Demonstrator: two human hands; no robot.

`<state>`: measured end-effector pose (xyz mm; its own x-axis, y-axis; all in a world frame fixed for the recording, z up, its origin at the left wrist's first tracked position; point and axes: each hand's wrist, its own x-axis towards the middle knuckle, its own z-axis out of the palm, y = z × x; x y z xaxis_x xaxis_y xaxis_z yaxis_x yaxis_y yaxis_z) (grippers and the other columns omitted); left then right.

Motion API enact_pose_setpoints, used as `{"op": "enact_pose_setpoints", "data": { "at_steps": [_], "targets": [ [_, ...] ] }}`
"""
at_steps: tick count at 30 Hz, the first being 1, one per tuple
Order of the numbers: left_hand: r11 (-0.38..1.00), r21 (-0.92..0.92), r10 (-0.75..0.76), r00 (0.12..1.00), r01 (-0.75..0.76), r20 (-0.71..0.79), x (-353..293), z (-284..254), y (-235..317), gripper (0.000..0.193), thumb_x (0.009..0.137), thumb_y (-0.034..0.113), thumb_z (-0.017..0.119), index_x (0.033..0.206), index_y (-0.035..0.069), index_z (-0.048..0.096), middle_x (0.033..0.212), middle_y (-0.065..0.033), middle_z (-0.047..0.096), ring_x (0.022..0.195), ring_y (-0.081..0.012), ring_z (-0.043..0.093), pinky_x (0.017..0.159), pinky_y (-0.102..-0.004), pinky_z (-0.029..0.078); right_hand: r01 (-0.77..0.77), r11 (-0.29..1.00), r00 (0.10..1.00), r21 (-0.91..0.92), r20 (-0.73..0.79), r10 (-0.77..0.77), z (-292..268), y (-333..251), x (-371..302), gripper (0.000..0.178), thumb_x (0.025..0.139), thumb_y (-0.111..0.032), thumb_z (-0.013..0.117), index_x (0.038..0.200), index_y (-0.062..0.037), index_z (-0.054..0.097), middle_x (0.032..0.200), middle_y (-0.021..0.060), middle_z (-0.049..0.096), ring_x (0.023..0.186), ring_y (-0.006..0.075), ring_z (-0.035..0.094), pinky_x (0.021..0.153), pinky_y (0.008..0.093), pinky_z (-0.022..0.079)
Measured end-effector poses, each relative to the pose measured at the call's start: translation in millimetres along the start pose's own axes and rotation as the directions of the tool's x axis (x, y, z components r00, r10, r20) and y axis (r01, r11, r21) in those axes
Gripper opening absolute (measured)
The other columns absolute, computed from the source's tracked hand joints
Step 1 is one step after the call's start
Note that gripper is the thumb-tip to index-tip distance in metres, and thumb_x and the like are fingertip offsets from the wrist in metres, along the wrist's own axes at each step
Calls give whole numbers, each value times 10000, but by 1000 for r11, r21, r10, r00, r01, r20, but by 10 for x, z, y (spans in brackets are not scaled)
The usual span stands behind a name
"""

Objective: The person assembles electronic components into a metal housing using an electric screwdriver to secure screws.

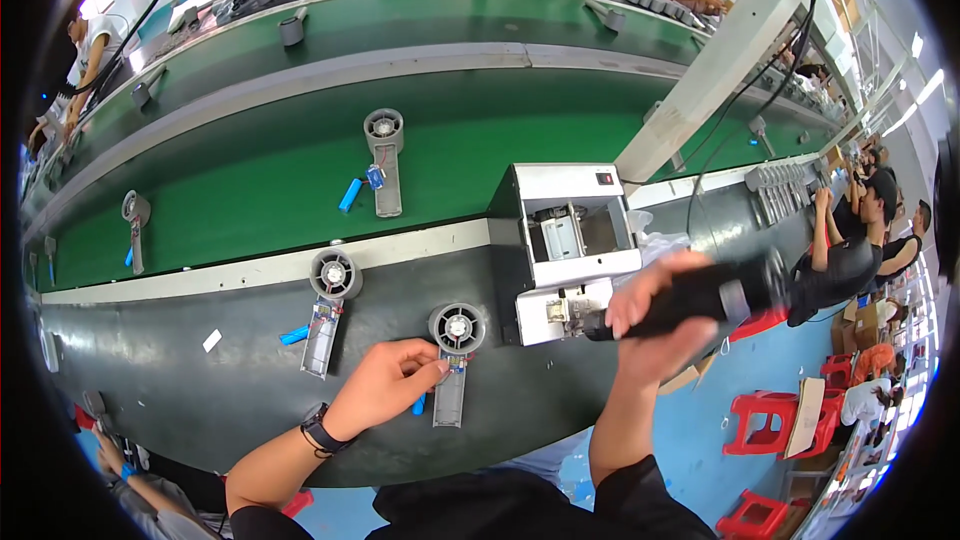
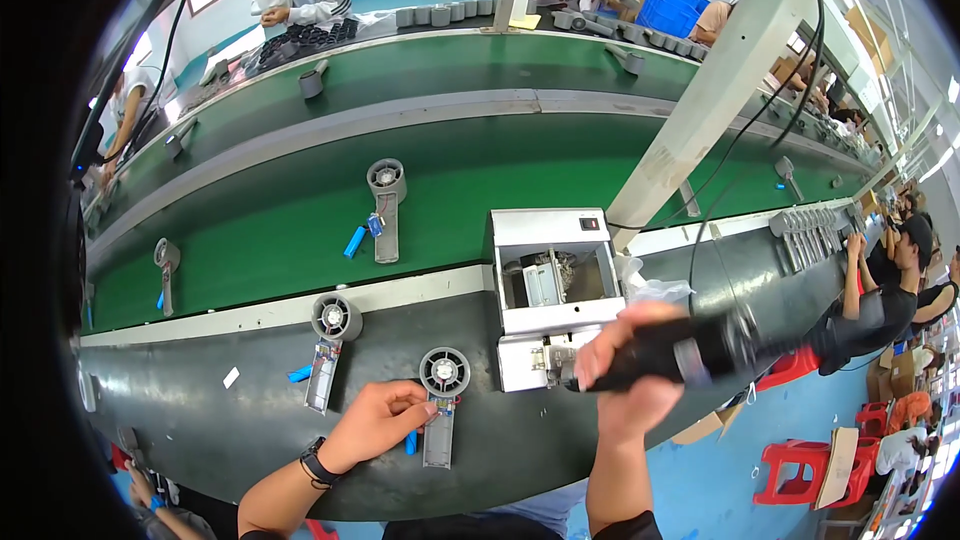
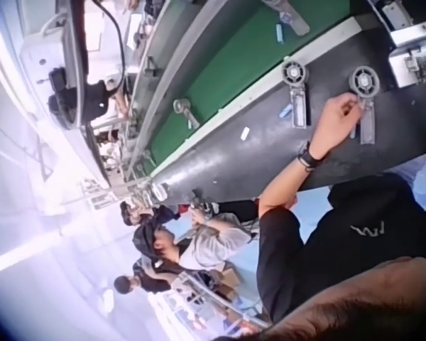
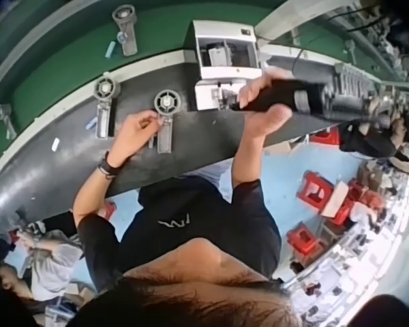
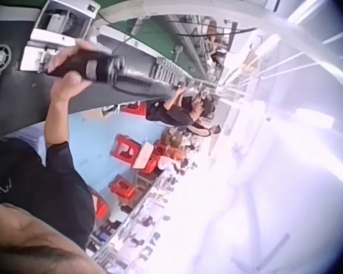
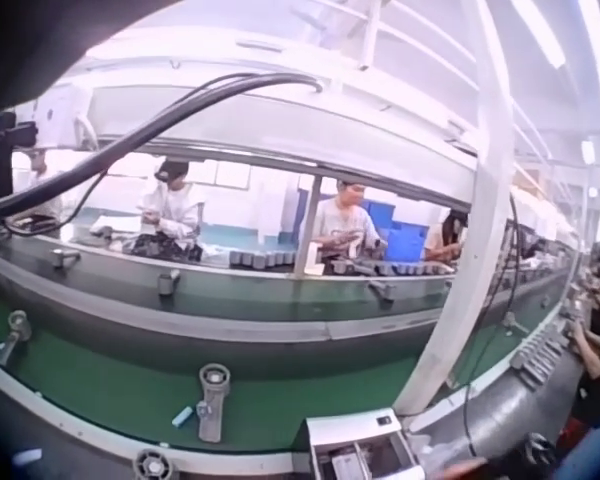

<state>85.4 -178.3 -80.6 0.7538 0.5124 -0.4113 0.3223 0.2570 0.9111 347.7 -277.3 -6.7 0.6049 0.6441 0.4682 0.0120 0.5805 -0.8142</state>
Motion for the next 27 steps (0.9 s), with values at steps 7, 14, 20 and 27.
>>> {"op": "enact_pose_setpoints", "data": {
  "at_steps": [7,14,20,27],
  "targets": [
    [1000,-29,5,1000,-5,-7,25,25,15,171,953,109,639,987,-59,635,833,-29,665,751,-65,598,660,-233,485,-68,989,991,-128,108,82,46,37,308,753,905,-676,523,1147,35,461,592,37,457,407,120,426,407,263,390],
    [999,-47,2,1000,-3,-14,14,34,32,166,953,115,638,954,-50,626,818,-25,656,748,-61,594,651,-231,478,-57,993,989,-100,128,70,-36,52,114,744,923,-685,474,1152,21,422,607,54,467,408,142,439,405,268,401],
    [1000,-20,-1,1000,1,-6,25,36,38,169,954,121,638,961,-48,631,824,-30,664,755,-59,596,648,-227,475,171,985,984,-3,50,-171,-44,-72,4,745,923,-705,445,1147,3,386,650,62,473,457,148,468,429,285,434],
    [999,-29,30,999,-31,-38,47,70,-11,212,958,157,616,977,-52,651,752,-25,652,679,-63,592,586,-240,469,260,965,963,-41,77,-257,-54,-5,-95,763,900,-712,485,1142,5,388,645,59,475,465,159,483,442,295,447]
  ]
}}
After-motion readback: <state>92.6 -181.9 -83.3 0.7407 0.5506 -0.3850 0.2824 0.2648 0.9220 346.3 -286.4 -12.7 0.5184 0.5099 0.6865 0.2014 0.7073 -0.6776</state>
